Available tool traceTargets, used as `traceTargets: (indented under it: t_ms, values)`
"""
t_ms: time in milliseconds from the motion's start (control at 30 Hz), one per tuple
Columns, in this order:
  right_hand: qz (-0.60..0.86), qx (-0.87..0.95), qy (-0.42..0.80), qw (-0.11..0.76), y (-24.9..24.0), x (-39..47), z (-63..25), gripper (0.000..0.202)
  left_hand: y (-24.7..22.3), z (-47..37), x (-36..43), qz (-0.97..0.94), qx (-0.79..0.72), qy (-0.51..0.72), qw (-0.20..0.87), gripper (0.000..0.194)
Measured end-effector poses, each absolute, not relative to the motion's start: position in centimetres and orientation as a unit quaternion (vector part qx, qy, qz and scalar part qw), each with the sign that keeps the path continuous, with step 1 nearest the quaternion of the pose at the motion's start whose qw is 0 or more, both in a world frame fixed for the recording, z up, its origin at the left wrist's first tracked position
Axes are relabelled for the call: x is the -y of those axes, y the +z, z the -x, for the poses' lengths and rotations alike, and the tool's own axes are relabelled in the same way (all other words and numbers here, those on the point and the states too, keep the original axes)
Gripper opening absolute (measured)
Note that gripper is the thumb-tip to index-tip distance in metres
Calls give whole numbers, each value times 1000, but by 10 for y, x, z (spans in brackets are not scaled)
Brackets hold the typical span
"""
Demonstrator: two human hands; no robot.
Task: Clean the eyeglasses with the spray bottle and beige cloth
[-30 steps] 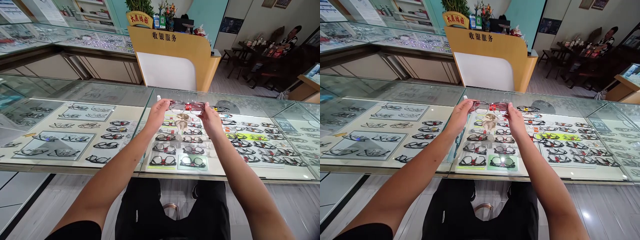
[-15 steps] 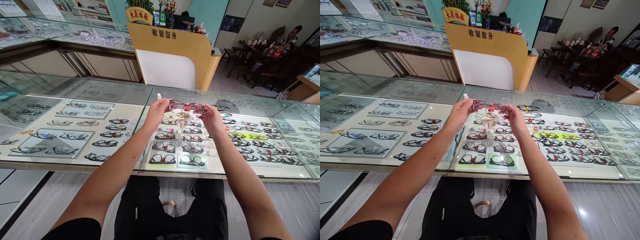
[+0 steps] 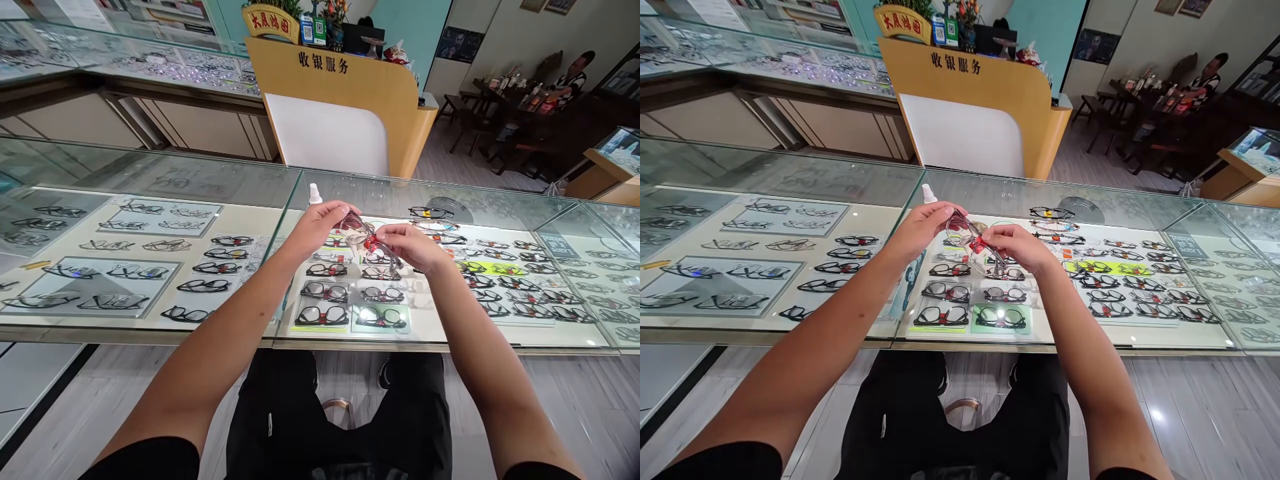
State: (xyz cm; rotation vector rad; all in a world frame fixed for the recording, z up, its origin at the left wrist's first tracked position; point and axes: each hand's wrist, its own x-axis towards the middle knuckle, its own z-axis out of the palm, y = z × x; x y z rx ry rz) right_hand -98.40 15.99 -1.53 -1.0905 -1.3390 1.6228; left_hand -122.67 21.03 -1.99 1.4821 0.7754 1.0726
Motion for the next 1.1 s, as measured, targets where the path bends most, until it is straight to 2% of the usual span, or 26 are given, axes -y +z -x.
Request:
traceTargets:
  t_ms: [100, 200, 367, 567, 700, 800, 900, 1100]
  values:
    - [418, 526, 616, 412, -15, -160, 986, 43, -21, 1225, -210, -584, -366, 539, 484, 39]
    - [443, 533, 537, 481, -16, -160, 989, 43, -22, 1220, -204, -566, -403, 602, 394, 30]
    - [465, 541, 432, 551, -17, -158, 999, 51, -26, 1207, -186, -628, -388, 513, 439, 33]
    - [470, 570, 382, 555, -21, -151, 1015, 55, -32, 1200, -185, -598, -394, 513, 474, 41]
    - [471, 584, 358, 555, -17, -145, 1018, 49, -35, 1200, -189, -591, -390, 523, 474, 44]
    - [469, 572, 287, 608, -7, -144, 1010, 45, -35, 1198, -186, -616, -377, 524, 451, 42]
    - [485, 524, 187, 675, 0, -149, 983, 56, -28, 1194, -177, -669, -378, 494, 408, 34]
    - [524, 465, 111, 705, -13, -154, 883, 67, 5, 1173, -149, -817, -352, 327, 320, 22]
